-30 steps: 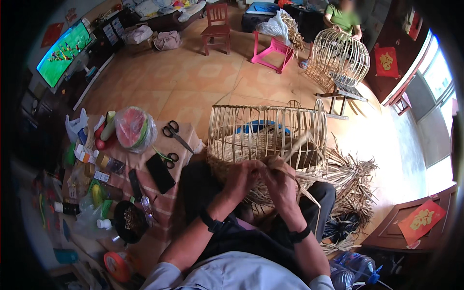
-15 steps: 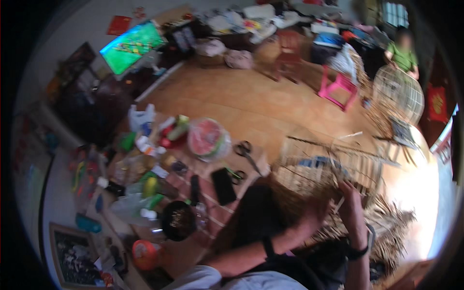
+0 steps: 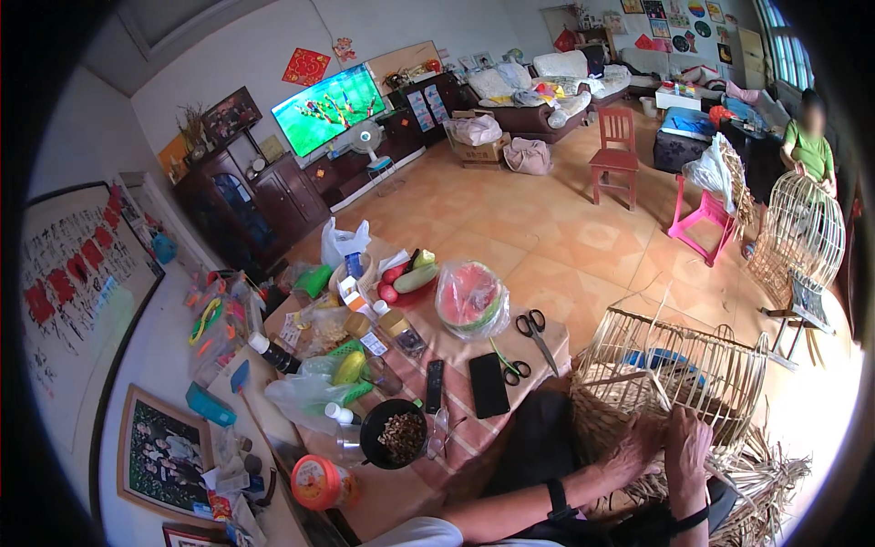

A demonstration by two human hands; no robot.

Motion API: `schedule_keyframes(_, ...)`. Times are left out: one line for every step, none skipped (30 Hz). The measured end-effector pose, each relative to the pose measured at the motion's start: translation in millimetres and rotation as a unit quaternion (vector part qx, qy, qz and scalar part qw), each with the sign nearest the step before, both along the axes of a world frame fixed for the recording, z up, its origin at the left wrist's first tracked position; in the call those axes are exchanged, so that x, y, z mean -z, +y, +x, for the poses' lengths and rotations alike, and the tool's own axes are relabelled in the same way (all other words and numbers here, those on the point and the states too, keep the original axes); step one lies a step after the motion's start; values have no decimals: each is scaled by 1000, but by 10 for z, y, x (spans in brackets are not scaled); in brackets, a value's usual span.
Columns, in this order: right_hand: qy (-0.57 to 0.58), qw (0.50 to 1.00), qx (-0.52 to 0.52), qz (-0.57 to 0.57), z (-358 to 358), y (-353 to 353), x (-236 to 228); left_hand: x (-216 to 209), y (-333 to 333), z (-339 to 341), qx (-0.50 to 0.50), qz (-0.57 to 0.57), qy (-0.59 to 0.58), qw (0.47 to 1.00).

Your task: Weaving a bamboo or wicker basket by hand.

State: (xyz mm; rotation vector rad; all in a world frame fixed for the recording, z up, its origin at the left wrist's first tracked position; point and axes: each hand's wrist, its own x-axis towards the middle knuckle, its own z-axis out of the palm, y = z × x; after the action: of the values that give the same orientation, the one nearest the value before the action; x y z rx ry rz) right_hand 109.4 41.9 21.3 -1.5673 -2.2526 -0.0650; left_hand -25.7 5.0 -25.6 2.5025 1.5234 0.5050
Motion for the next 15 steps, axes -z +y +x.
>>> schedule_keyframes(10,1000,20,-19,-13,24,11,-42,-8,-4,-10,-7,7,1000)
schedule_keyframes(46,998,22,-38,-6,33,-5,-84,-14,-11,-12,-6,9,1000)
schedule_keyframes(47,998,21,-37,3,19,-15,-125,-12,-24,-7,-36,23,999)
schedule_keyframes(79,996,25,-33,6,-14,-39,-166,-8,-41,-2,-67,38,997)
schedule_keyframes(111,993,30,-28,2,-48,-54,-114,-6,-56,-2,-65,40,997)
schedule_keyframes(122,990,54,-48,50,-50,53,-58,-14,-77,20,-26,17,999)
schedule_keyframes(124,990,51,-47,36,-93,68,-42,-18,-106,40,11,-6,999)
schedule_keyframes(194,980,46,-15,31,-144,67,-28,-15,-117,37,12,-4,999)
schedule_keyframes(263,964,40,16,30,-190,48,-16,-14,-122,28,1,-10,1000)
schedule_keyframes(287,955,56,-48,69,-248,11,-9,-18,-110,22,-10,-19,1000)
schedule_keyframes(288,955,53,-49,63,-294,-53,68,-21,-111,19,-11,-18,1000)
schedule_keyframes(332,936,78,-87,45,-337,-120,144,-23,-106,15,18,-30,999)
schedule_keyframes(374,913,106,-125,44,-358,-147,196,-21,-92,15,45,-43,998)
schedule_keyframes(386,910,125,-85,74,-360,20,170,-27,-87,14,44,-42,998)
schedule_keyframes(387,909,125,-87,125,-395,180,144,-43,-66,24,35,-33,999)
